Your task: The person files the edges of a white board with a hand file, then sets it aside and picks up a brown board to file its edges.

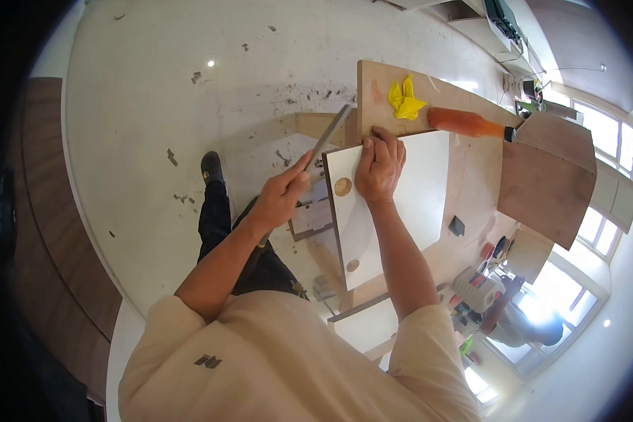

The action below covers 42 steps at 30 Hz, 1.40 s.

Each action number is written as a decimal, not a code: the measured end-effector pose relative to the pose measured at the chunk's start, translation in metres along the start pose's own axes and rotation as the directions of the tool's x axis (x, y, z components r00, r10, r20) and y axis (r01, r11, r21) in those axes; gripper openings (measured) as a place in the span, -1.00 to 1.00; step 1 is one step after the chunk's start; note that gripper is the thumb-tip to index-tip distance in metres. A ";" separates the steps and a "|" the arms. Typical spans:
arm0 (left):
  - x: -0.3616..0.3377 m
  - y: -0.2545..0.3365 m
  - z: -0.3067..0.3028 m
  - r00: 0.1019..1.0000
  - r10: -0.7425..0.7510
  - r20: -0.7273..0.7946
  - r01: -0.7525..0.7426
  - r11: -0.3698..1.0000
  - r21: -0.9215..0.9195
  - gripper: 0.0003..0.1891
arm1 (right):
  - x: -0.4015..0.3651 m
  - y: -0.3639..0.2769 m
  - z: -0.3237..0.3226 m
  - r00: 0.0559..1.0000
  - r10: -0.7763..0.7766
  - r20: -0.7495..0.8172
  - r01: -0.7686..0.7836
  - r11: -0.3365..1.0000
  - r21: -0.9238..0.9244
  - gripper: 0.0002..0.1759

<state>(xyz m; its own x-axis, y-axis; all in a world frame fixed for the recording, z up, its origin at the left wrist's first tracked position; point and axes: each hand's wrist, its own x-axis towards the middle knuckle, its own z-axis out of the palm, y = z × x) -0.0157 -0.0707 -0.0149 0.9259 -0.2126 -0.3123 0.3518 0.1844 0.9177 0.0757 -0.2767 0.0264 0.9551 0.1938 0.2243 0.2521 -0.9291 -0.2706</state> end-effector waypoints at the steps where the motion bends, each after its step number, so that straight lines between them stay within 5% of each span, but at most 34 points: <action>1: -0.006 -0.010 -0.008 1.000 -0.022 -0.019 0.022 1.000 -0.003 -0.50 | 0.000 -0.001 -0.001 1.000 0.005 0.006 -0.005 1.000 -0.002 -0.80; 6: -0.025 -0.024 -0.013 0.999 -0.001 0.035 0.000 0.999 0.034 -0.50 | -0.001 0.001 0.000 1.000 0.006 0.008 -0.006 1.000 -0.020 -0.80; 8: -0.015 -0.001 -0.004 0.988 -0.127 0.093 0.129 0.992 -0.015 -0.50 | -0.001 0.000 0.000 1.000 0.011 0.010 -0.011 1.000 -0.026 -0.81; 11: 0.006 0.010 -0.002 0.998 -0.004 0.067 0.005 1.000 -0.012 -0.50 | 0.000 -0.003 -0.001 1.000 0.014 0.011 -0.014 1.000 -0.007 -0.81; 14: -0.002 0.001 -0.021 0.997 -0.039 0.063 0.040 0.999 -0.006 -0.50 | 0.001 -0.001 -0.002 1.000 0.003 0.031 -0.003 1.000 -0.002 -0.82; 17: -0.015 0.007 -0.044 0.958 -0.208 0.197 0.194 0.977 0.086 -0.50 | 0.002 -0.001 -0.002 1.000 0.001 0.031 0.000 1.000 -0.021 -0.83; 23: 0.018 0.031 -0.048 0.933 -0.146 0.328 0.104 0.984 0.143 -0.51 | 0.003 -0.001 -0.003 0.998 0.053 0.040 -0.055 0.998 0.040 -0.79; 26: 0.027 0.035 -0.066 0.924 -0.251 0.288 0.228 0.967 0.112 -0.51 | 0.004 -0.002 -0.003 0.996 0.075 0.052 -0.076 0.997 0.031 -0.75; 32: 0.019 0.000 -0.069 0.949 -0.027 0.316 0.000 0.996 0.085 -0.51 | 0.006 -0.003 -0.004 0.991 0.107 0.076 -0.108 0.994 0.012 -0.69; 35: 0.028 0.035 -0.061 0.863 -0.302 0.405 0.259 0.953 0.157 -0.51 | 0.006 -0.003 -0.005 0.991 0.111 0.075 -0.110 0.994 -0.009 -0.68; 38: 0.043 0.039 -0.045 0.923 -0.040 0.382 -0.008 0.992 0.123 -0.49 | 0.008 -0.002 -0.005 0.987 0.130 0.096 -0.131 0.991 0.005 -0.67; 42: 0.058 0.043 -0.058 0.937 -0.166 0.307 0.136 0.984 0.115 -0.49 | 0.007 -0.002 -0.004 0.989 0.132 0.074 -0.132 0.991 0.004 -0.67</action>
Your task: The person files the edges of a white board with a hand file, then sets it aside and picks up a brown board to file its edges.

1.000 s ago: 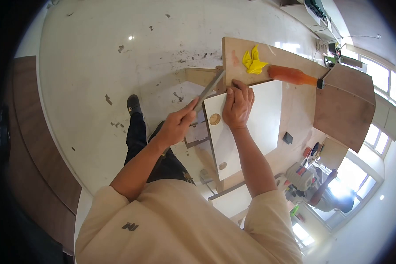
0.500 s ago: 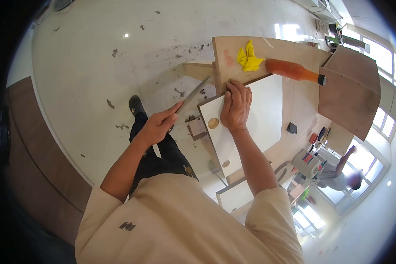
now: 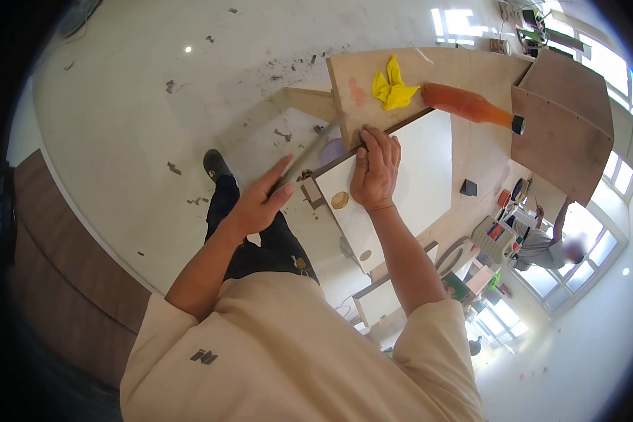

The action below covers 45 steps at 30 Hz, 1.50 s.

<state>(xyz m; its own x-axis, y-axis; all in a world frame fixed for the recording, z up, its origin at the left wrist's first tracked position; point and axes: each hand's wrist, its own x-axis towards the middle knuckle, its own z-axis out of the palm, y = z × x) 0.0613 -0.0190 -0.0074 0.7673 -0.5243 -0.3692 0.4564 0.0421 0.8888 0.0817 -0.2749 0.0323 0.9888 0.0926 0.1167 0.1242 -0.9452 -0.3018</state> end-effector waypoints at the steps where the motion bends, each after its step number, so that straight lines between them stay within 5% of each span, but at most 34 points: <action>1: 0.001 0.001 -0.010 0.999 -0.042 0.022 0.042 0.999 -0.006 -0.50 | 0.000 0.000 0.000 1.000 0.002 0.004 -0.002 1.000 -0.003 -0.67; 5: 0.004 -0.016 -0.011 0.987 -0.078 0.143 0.105 0.975 -0.194 -0.50 | 0.001 -0.001 -0.002 1.000 0.020 0.023 -0.019 1.000 -0.021 -0.66; 14: 0.011 0.005 -0.001 0.965 -0.119 0.232 0.111 0.993 0.049 -0.59 | 0.002 -0.002 -0.003 0.999 0.040 0.035 -0.039 0.999 -0.025 -0.66; 17: 0.009 0.002 0.003 0.985 -0.013 0.173 0.016 1.000 -0.014 -0.60 | 0.003 -0.004 -0.005 0.998 0.040 0.041 -0.039 0.999 -0.024 -0.66; 23: 0.004 0.009 -0.012 0.964 -0.171 0.204 0.168 0.985 0.030 -0.54 | 0.004 -0.004 -0.005 0.998 0.048 0.043 -0.047 0.999 -0.021 -0.67; 26: -0.011 0.000 -0.014 0.998 -0.035 0.049 0.030 0.994 0.106 -0.48 | 0.003 -0.004 -0.005 0.999 0.040 0.031 -0.039 0.999 -0.022 -0.67; 29: -0.028 0.002 -0.024 0.976 -0.185 0.112 0.182 0.982 0.042 -0.41 | 0.002 -0.002 -0.004 0.999 0.042 0.029 -0.041 0.999 -0.020 -0.66; 45: -0.046 -0.017 0.017 0.987 -0.158 -0.004 0.158 0.987 0.039 -0.45 | 0.000 -0.001 -0.004 1.000 -0.002 0.017 0.002 1.000 -0.025 -0.67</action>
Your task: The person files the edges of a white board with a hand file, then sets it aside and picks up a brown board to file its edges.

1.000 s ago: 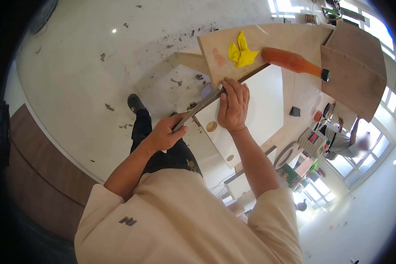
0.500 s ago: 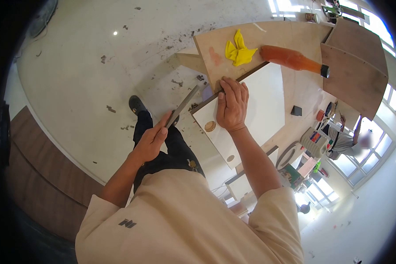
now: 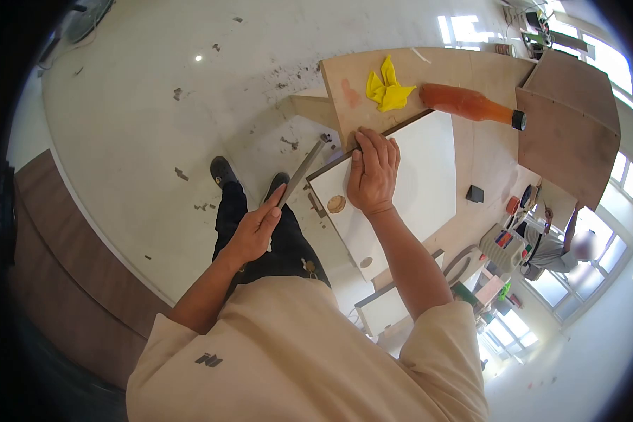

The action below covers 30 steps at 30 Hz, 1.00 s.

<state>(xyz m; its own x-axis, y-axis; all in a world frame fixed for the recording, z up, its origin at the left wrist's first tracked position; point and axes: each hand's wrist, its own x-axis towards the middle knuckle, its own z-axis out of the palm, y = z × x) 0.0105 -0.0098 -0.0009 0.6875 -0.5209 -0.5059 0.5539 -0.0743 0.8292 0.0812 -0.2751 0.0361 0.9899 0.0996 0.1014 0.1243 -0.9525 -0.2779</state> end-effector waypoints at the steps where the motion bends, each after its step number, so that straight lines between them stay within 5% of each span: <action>1: -0.001 0.001 0.002 1.000 -0.001 -0.006 0.001 1.000 -0.003 -0.45 | 0.000 0.000 0.000 1.000 -0.005 -0.004 0.005 1.000 0.004 -0.67; 11: -0.005 -0.025 0.042 0.989 0.021 -0.149 -0.039 0.992 -0.119 -0.46 | -0.007 0.004 0.005 0.997 -0.052 -0.055 0.054 0.998 0.034 -0.81; 14: 0.017 -0.021 0.063 0.929 0.211 -0.302 -0.201 0.977 0.067 -0.46 | -0.007 0.001 0.004 0.997 -0.047 -0.060 0.050 0.998 0.045 -0.82; 20: 0.028 -0.020 0.068 0.920 0.135 -0.367 -0.205 0.966 -0.158 -0.46 | -0.008 0.002 0.006 0.996 -0.054 -0.068 0.056 0.998 0.025 -0.82; 30: 0.029 0.002 0.085 0.888 0.206 -0.412 -0.270 0.957 -0.104 -0.47 | -0.009 0.003 0.006 0.996 -0.060 -0.068 0.062 0.998 0.029 -0.81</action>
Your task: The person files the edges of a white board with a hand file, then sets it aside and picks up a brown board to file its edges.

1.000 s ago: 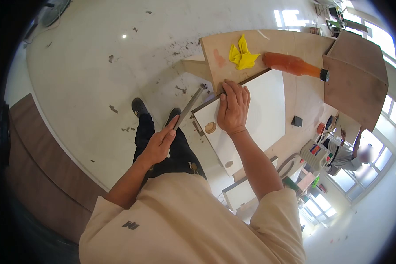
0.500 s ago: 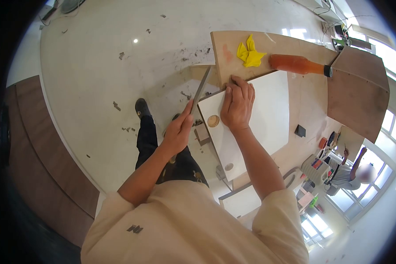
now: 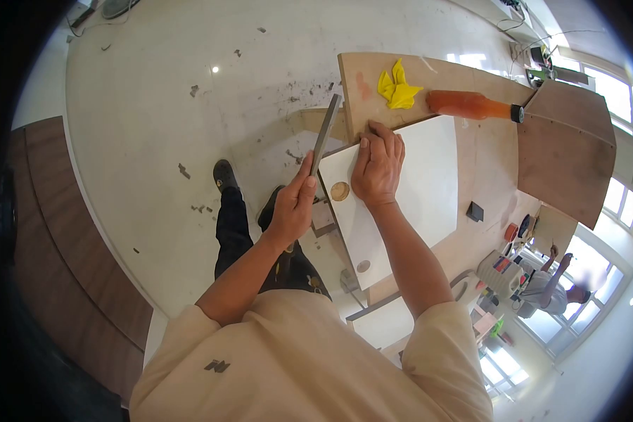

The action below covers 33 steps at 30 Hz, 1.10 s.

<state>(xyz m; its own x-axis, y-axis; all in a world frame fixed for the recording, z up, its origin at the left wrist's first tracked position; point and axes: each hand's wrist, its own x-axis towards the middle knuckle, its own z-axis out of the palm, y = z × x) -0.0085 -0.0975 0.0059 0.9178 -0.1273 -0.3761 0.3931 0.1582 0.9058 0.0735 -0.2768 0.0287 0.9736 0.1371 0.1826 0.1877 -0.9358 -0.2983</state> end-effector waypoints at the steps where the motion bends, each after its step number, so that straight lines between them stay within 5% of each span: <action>1: -0.001 -0.007 -0.004 1.000 -0.007 0.003 0.007 1.000 0.000 -0.47 | -0.001 0.000 0.000 1.000 -0.001 -0.002 0.001 1.000 -0.006 -0.81; 5: -0.006 -0.033 -0.006 0.999 0.044 0.003 -0.044 0.999 0.015 -0.47 | 0.002 0.000 -0.001 1.000 -0.003 -0.003 0.003 1.000 -0.019 -0.82; 11: 0.012 0.014 -0.026 0.988 0.024 0.153 -0.038 0.995 0.088 -0.49 | 0.000 0.001 -0.002 0.999 0.036 0.006 -0.036 0.999 0.030 -0.80; 17: 0.015 0.035 -0.093 0.926 -0.198 0.320 0.068 0.925 0.374 -0.49 | -0.003 -0.003 -0.005 0.971 0.226 -0.076 -0.217 0.970 0.105 -0.63; 24: 0.027 0.046 -0.072 0.913 -0.189 0.362 0.026 0.911 0.411 -0.51 | -0.005 0.001 -0.005 0.957 0.255 -0.141 -0.238 0.963 0.126 -0.61; 27: 0.038 0.062 -0.084 0.858 -0.309 0.410 0.046 0.842 0.538 -0.51 | -0.004 0.002 -0.006 0.955 0.250 -0.157 -0.230 0.964 0.135 -0.59; 33: 0.056 0.048 -0.075 0.855 -0.215 0.473 -0.023 0.893 0.448 -0.51 | -0.006 0.000 -0.008 0.942 0.286 -0.176 -0.259 0.952 0.163 -0.56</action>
<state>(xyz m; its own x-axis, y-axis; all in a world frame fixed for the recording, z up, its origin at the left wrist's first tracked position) 0.0656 -0.0240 0.0137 0.6735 -0.6056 -0.4238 0.3048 -0.2948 0.9057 0.0665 -0.2806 0.0353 0.9480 -0.1954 0.2513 -0.0518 -0.8736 -0.4839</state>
